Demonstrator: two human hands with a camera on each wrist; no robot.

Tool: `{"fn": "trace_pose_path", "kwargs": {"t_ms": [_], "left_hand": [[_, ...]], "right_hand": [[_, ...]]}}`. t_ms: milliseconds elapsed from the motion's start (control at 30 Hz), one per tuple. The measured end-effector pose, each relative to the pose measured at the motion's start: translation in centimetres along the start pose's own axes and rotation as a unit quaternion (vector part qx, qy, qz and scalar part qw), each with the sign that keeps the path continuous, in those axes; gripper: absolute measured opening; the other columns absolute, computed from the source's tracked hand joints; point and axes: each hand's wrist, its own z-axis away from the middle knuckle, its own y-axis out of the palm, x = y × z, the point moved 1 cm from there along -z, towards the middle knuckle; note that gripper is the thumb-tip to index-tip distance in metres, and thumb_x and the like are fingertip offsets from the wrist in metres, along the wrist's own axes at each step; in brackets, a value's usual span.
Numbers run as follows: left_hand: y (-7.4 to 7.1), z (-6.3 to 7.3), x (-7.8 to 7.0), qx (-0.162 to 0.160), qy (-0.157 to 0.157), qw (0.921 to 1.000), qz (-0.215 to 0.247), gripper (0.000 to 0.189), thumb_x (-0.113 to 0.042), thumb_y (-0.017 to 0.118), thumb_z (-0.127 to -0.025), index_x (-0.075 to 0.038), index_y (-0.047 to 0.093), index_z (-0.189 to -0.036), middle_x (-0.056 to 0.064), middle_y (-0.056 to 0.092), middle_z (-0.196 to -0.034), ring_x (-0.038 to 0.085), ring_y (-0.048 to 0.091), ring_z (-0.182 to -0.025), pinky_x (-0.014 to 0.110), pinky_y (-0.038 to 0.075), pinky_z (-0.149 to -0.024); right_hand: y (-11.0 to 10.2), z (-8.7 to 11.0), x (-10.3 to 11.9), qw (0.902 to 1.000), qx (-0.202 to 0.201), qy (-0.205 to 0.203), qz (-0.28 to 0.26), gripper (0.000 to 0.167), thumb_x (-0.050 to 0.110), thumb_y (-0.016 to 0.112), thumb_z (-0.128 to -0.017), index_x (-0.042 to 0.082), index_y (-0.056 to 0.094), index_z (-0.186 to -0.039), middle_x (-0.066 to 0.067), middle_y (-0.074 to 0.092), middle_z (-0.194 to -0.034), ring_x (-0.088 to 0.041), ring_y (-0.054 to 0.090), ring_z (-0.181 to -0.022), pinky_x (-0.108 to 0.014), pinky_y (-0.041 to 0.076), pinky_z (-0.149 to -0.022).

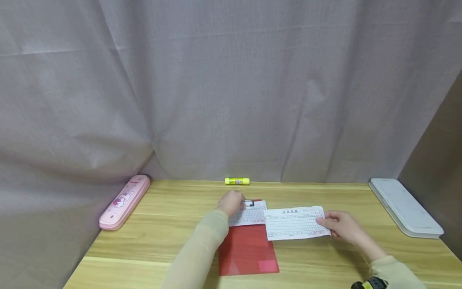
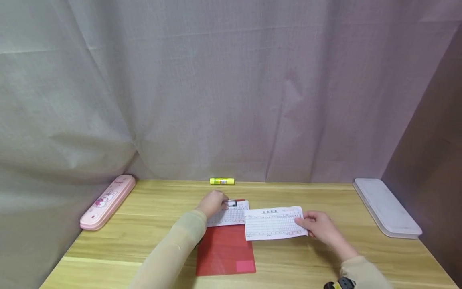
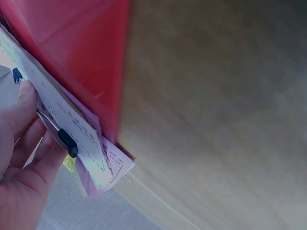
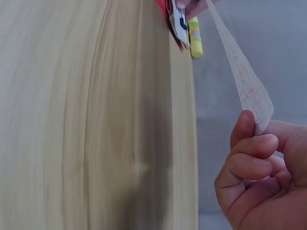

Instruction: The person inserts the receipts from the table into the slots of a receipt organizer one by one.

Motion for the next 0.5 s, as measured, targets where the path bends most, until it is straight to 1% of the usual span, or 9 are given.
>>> {"fn": "trace_pose_path", "kwargs": {"t_ms": [200, 300, 500], "left_hand": [[-0.2, 0.1, -0.1, 0.007, -0.006, 0.9999, 0.008, 0.019, -0.023, 0.076, -0.081, -0.015, 0.075, -0.098, -0.003, 0.072, -0.096, 0.012, 0.066, -0.091, 0.026, 0.053, -0.082], [-0.3, 0.1, -0.2, 0.008, -0.009, 0.9999, 0.009, 0.019, -0.023, 0.076, -0.081, -0.015, 0.075, -0.097, -0.002, 0.072, -0.095, 0.013, 0.066, -0.09, 0.026, 0.054, -0.081], [-0.6, 0.1, -0.3, 0.017, -0.019, 0.9995, 0.019, 0.017, -0.021, 0.075, -0.081, -0.014, 0.075, -0.097, -0.003, 0.071, -0.092, 0.012, 0.065, -0.085, 0.027, 0.054, -0.079]], "right_hand": [[2.1, -1.2, 0.8, 0.9996, -0.008, 0.01, -0.027, 0.029, 0.019, 0.062, -0.092, -0.009, 0.06, -0.097, 0.004, 0.043, -0.051, -0.005, 0.037, -0.044, -0.018, 0.03, -0.04], [3.2, -1.7, 1.2, 0.9992, -0.008, 0.017, -0.034, 0.027, 0.019, 0.062, -0.092, -0.008, 0.06, -0.095, 0.004, 0.043, -0.051, -0.005, 0.037, -0.044, -0.018, 0.03, -0.04], [5.2, -2.4, 2.2, 0.9988, 0.005, 0.029, -0.039, 0.022, 0.016, 0.062, -0.09, -0.006, 0.062, -0.089, 0.004, 0.043, -0.05, -0.006, 0.039, -0.045, -0.018, 0.032, -0.041]]}}
